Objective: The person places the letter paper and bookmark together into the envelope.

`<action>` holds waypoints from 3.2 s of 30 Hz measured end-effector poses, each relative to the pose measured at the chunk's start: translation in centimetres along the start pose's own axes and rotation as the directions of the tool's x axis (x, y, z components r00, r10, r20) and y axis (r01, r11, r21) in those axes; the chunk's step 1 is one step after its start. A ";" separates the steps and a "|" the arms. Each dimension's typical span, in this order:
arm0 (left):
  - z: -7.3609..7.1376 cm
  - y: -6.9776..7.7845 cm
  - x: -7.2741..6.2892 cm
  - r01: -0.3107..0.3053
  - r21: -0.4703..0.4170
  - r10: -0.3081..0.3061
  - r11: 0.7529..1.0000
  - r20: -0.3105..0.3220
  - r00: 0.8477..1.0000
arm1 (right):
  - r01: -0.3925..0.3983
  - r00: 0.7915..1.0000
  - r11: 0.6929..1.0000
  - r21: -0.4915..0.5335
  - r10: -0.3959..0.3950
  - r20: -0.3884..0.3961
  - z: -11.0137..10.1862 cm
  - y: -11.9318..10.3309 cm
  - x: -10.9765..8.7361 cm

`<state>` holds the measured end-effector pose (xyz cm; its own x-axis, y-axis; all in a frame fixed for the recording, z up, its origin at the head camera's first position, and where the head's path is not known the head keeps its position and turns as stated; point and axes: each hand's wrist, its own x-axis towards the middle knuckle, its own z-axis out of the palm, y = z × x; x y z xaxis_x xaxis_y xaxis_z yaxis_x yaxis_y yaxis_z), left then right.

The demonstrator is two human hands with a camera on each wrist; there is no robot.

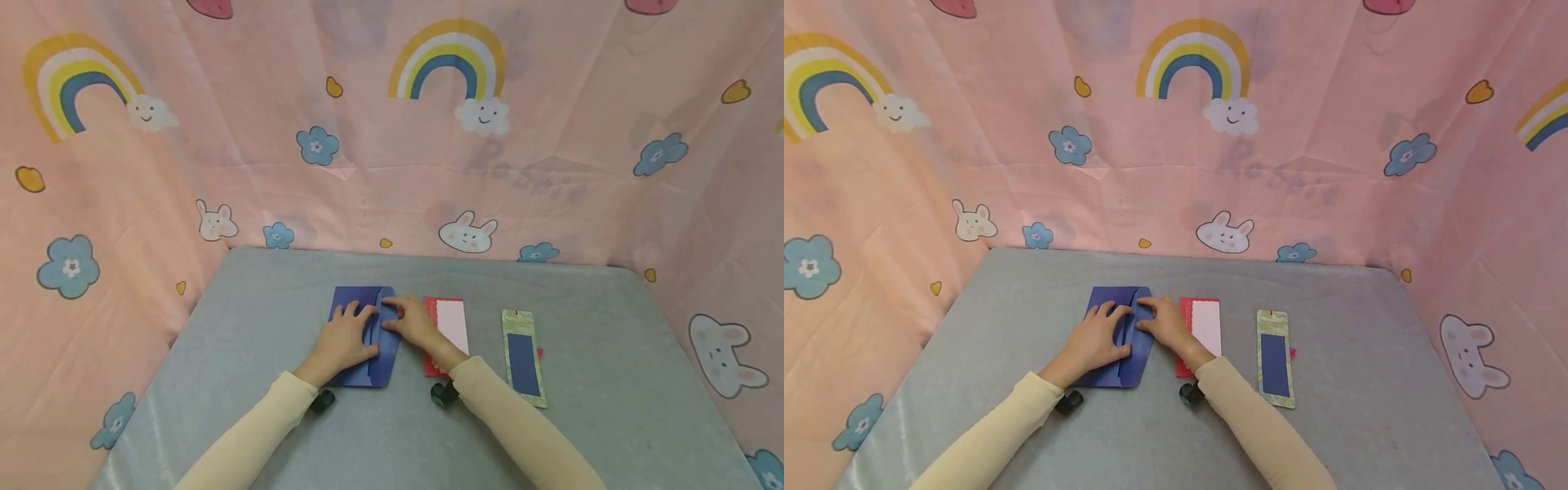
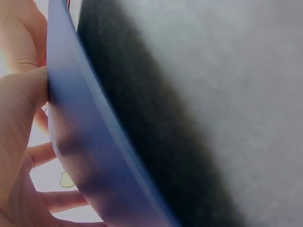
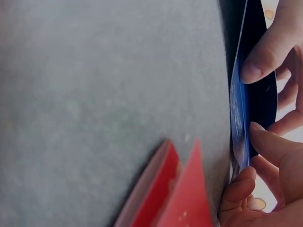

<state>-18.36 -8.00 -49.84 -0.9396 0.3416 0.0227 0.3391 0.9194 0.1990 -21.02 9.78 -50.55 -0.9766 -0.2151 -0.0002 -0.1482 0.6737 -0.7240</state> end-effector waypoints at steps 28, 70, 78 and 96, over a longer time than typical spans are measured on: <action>-0.1 0.1 -0.1 0.003 -0.010 -0.003 1.000 0.005 1.000 | 0.092 0.993 0.993 0.078 -0.085 -0.085 -7.2 2.9 -2.6; 0.0 0.1 0.0 -0.015 0.020 0.015 1.000 -0.008 1.000 | -0.042 0.998 0.990 -0.137 0.034 -0.060 -7.5 8.2 -6.5; 0.1 0.0 0.0 -0.017 0.018 0.017 1.000 -0.020 1.000 | -0.082 0.996 0.983 -0.162 0.075 -0.049 -7.7 7.6 -6.6; 0.0 0.2 0.0 -0.010 0.004 0.010 1.000 -0.005 1.000 | -0.099 0.995 0.990 -0.100 0.097 -0.021 -7.8 7.7 -6.6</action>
<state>-18.35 -7.84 -49.82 -0.9363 0.3498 0.0298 0.3487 0.9167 0.1952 -16.90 21.96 -50.73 -0.9895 -0.1335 -0.0560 -0.0658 0.7593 -0.6475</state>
